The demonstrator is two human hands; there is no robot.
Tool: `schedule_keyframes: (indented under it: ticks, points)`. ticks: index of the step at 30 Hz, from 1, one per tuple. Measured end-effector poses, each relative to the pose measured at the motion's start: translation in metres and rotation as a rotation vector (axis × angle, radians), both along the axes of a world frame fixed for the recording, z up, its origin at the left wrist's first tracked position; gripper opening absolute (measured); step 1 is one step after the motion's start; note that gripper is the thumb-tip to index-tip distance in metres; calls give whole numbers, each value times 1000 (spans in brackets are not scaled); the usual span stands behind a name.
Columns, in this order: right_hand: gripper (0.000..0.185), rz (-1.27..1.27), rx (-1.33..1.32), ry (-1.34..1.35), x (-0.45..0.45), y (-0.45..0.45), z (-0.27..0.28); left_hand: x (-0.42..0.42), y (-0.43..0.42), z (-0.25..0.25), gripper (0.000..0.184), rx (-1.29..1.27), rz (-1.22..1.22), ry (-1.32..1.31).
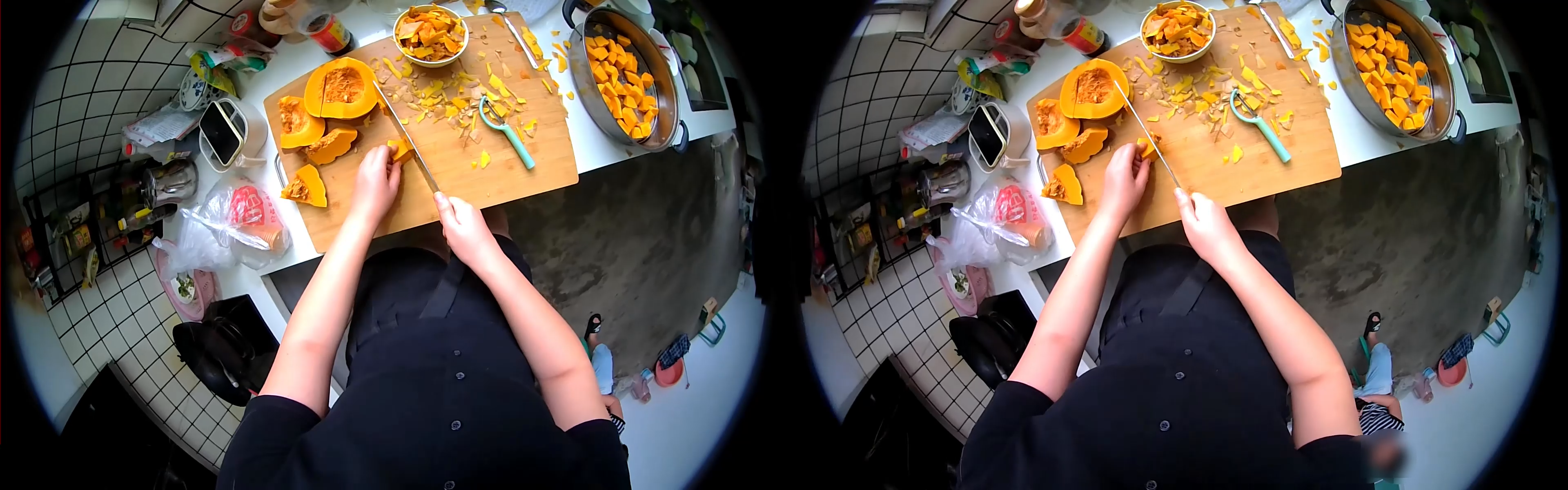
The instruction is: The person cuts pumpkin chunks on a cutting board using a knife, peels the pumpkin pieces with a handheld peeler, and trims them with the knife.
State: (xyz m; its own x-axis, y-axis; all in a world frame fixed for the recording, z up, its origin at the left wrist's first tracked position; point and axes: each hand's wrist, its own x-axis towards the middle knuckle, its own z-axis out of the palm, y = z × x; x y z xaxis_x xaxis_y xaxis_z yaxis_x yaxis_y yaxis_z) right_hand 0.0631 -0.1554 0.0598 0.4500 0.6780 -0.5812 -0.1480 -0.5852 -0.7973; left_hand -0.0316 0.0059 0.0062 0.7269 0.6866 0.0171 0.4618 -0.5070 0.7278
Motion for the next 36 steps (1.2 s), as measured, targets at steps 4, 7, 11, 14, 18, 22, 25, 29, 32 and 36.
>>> schedule_keyframes:
  ticks: [4, 7, 11, 14, 18, 22, 25, 29, 32, 36]
  points:
    - [49, 11, -1, -163, -11, 1, -9, 0, 1, 0, 22, -7, -11, 8]
    - [50, 15, -42, -197, -15, 5, -5, 1, 1, 2, 21, -7, -17, 9]
    - [49, -30, 10, -264, -26, 2, -2, 0, -3, 2, 21, -14, -19, 37]
    - [46, -80, 47, -238, -25, -5, -3, 2, -9, 1, 20, -28, -19, 35]
    - [45, -71, 23, -216, -23, -9, -3, 4, -16, 2, 18, -64, -4, 10]
    - [45, -47, 3, -225, -22, -9, -16, 4, -15, -1, 18, -74, -18, -1]
    - [45, -97, -15, -60, -16, -14, -28, 3, -13, 0, 20, -112, -7, -8]
    - [41, -35, -53, -92, 8, -23, -4, -1, -16, -1, 23, -194, 52, -22]
    - [33, 110, -71, -369, 29, -31, 38, -5, -17, -4, 28, -240, 68, -49]
    - [26, 274, 59, -816, 68, -47, 64, -4, -10, 22, 33, -287, 8, 65]
